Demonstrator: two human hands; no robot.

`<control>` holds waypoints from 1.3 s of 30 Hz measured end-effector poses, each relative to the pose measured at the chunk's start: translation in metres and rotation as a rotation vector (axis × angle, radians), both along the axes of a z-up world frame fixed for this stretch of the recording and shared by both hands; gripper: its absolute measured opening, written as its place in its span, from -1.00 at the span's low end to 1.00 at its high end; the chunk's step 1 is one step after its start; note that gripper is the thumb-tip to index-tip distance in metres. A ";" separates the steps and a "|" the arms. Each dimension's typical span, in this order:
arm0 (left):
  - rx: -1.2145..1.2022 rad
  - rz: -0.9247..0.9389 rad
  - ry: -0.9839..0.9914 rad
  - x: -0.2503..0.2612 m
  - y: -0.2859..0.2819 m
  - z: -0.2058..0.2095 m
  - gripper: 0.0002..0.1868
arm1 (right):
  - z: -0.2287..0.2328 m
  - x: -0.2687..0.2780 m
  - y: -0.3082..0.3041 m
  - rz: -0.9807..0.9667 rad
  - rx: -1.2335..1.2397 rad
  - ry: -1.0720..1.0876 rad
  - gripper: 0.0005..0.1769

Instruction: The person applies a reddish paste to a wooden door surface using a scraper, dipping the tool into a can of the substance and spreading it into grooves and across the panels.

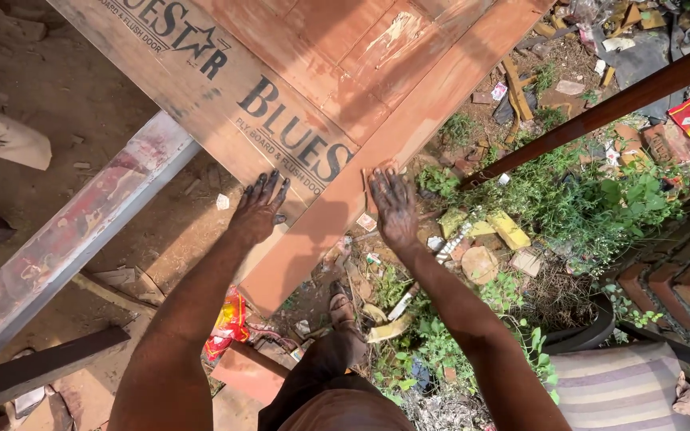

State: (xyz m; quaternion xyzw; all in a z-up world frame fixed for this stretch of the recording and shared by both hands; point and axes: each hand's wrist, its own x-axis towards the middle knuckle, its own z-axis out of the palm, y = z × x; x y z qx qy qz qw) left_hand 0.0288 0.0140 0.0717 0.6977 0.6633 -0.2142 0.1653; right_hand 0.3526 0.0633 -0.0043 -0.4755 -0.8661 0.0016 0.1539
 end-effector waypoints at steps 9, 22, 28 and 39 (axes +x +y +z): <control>0.010 0.007 -0.027 -0.005 0.002 -0.012 -0.11 | -0.006 0.050 0.018 -0.187 0.144 0.163 -0.28; 0.065 -0.020 -0.064 -0.015 0.001 -0.026 -0.08 | 0.051 -0.090 -0.142 0.103 -0.075 0.000 -0.67; 0.080 -0.022 -0.049 -0.015 0.000 -0.029 -0.07 | 0.035 -0.055 -0.140 0.363 -0.390 0.254 -0.69; 0.159 -0.044 -0.067 -0.013 -0.002 -0.030 -0.06 | 0.031 0.058 0.006 -0.004 -0.068 -0.238 0.06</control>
